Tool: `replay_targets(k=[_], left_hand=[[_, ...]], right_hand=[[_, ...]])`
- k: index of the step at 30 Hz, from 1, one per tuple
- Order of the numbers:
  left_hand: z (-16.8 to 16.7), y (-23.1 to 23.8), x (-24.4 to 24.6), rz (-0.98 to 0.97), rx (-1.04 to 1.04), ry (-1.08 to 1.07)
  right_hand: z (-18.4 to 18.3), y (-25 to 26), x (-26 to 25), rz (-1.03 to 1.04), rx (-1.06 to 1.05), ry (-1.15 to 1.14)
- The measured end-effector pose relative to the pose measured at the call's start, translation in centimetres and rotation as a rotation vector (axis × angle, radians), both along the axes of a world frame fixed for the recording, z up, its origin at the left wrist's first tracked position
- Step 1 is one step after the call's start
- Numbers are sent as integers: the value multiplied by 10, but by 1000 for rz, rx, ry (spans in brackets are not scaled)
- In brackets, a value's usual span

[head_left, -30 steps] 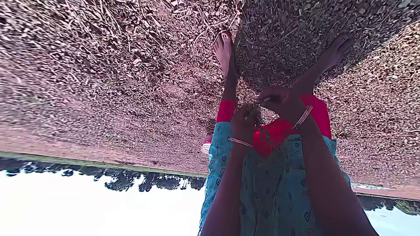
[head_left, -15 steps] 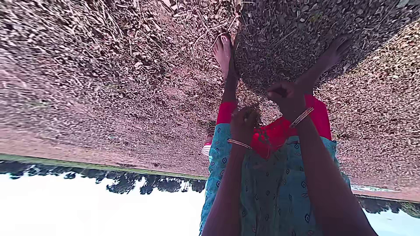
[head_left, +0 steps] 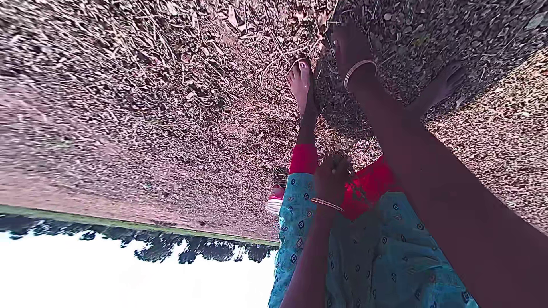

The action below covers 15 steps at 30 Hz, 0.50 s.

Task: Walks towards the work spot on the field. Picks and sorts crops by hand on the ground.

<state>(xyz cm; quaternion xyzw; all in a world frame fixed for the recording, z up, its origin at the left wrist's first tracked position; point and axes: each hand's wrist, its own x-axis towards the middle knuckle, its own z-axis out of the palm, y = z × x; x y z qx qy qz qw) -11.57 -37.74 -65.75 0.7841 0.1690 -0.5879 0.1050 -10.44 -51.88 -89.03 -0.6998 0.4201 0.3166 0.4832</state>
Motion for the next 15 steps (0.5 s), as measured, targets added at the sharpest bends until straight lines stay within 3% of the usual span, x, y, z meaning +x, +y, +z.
replay_targets(k=[3, 6, 10, 13, 15], left_hand=[[1, 4, 1, 103, -26, -24], [3, 6, 0, 155, -108, -31], [4, 6, 3, 153, -122, -15], [1, 9, 6, 143, -97, 26], [0, 11, 10, 102, -68, 82]], right_hand=[[-24, -6, 17, 372, -8, 3], [-18, -11, 12, 456, 46, -24], [14, -11, -18, 82, 80, -82], [71, -4, -44, -158, 178, -68], [115, 1, -58, -187, 347, -74]])
